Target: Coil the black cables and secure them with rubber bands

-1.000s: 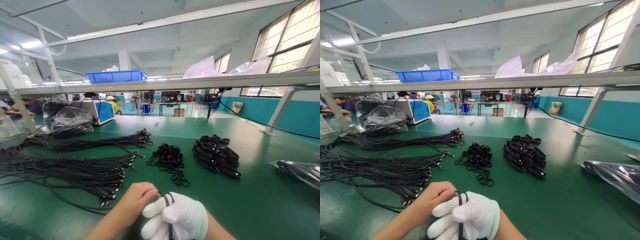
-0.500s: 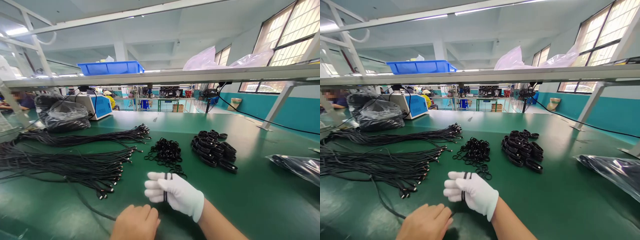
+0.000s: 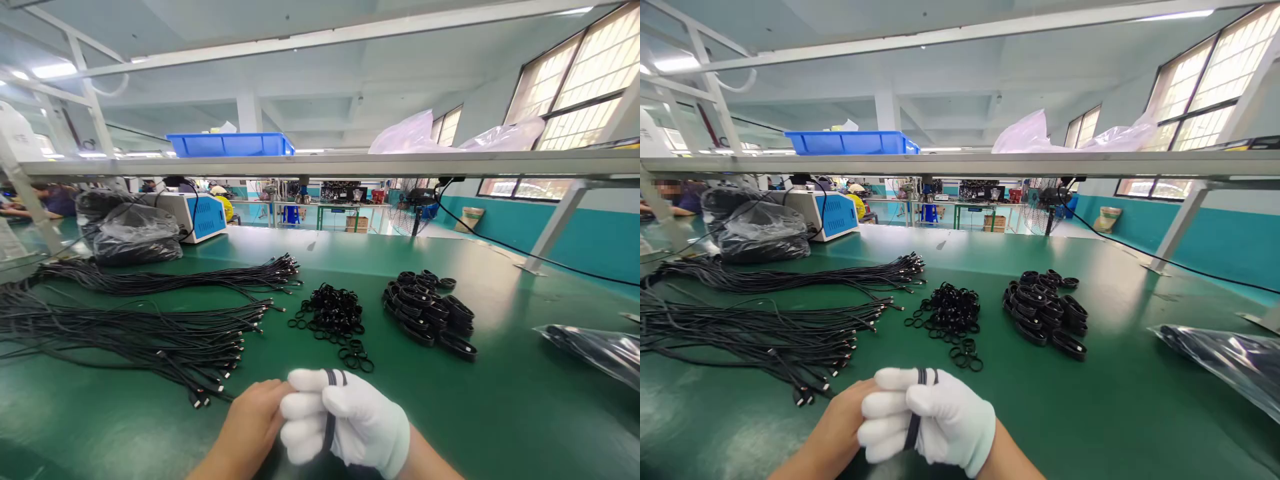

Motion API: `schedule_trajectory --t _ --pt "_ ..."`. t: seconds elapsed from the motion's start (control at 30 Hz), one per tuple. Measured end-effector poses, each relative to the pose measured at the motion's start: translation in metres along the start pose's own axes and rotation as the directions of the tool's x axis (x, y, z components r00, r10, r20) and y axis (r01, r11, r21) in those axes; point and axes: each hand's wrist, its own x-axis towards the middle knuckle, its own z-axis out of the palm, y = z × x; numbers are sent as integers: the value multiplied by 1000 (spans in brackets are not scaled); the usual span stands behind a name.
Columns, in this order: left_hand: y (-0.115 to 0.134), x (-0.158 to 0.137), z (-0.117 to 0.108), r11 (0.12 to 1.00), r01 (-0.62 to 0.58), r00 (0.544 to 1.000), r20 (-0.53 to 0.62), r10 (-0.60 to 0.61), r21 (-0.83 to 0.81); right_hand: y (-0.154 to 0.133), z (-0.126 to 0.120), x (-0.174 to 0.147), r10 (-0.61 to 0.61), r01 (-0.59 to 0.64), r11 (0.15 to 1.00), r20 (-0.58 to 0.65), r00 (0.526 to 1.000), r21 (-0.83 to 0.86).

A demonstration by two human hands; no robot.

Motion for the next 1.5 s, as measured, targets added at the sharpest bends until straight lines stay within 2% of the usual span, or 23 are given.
schedule_trajectory --t 0.1,0.2,0.27,0.37,0.43,0.53,0.6,0.63,0.67,0.73,0.8,0.87,0.93,1.03,1.1,1.17,1.23,1.3,1.4,1.5 --pt "-6 -15 8 935 -5 998 -58 28 355 -9 2 4 -135 152 972 -101 986 178" --pt "7 -27 18 843 -62 994 -42 100 534 -10 -2 5 -173 203 971 -216 961 127" --pt "19 -30 24 813 -100 990 -24 139 573 -7 -6 5 -157 177 984 -334 929 29" --pt "36 -30 18 819 -118 990 4 139 562 1 -8 4 -76 35 995 -482 873 -94" --pt "44 -25 0 834 -131 991 57 119 535 5 -7 3 18 -82 989 -460 888 -121" --pt "47 -17 -36 894 -130 986 152 70 430 13 -5 -1 188 -220 968 -242 952 -116" --pt "43 -11 -53 969 -72 981 191 26 237 20 -6 -3 281 -290 953 -104 954 -91" --pt "39 -10 -56 996 -11 977 213 -8 85 25 -7 -4 313 -317 946 -63 948 -73" --pt "34 -8 -56 995 63 970 238 -42 -79 30 -9 -5 338 -339 939 -25 941 -56" --pt "23 -8 -48 921 195 956 273 -103 -337 39 -12 -5 364 -364 931 40 930 -25" --pt "14 -10 -33 857 254 956 252 -152 -447 43 -13 -4 374 -375 927 70 925 3" --pt "9 -14 -18 859 242 968 175 -181 -452 41 -10 -1 346 -350 934 70 936 68" --pt "6 -21 -7 902 218 976 99 -195 -372 35 -3 4 272 -277 942 54 961 189" --pt "6 -33 0 967 253 967 20 -252 -22 24 4 10 65 -49 948 -41 997 315" --pt "8 -40 4 933 299 953 -5 -304 198 19 3 11 -60 108 956 -179 982 271" --pt "14 -45 9 896 291 951 5 -310 336 16 -1 12 -104 171 969 -329 939 180" --pt "21 -47 17 871 228 962 36 -270 436 17 -5 11 -112 174 979 -444 889 102" --pt "27 -47 24 846 149 977 56 -206 511 18 -7 12 -116 164 985 -495 861 54" --pt "31 -44 27 820 10 998 40 -40 573 20 -4 12 -82 102 995 -526 847 10" --pt "30 -36 11 792 -167 982 25 189 588 23 1 13 5 -33 998 -505 863 -45"
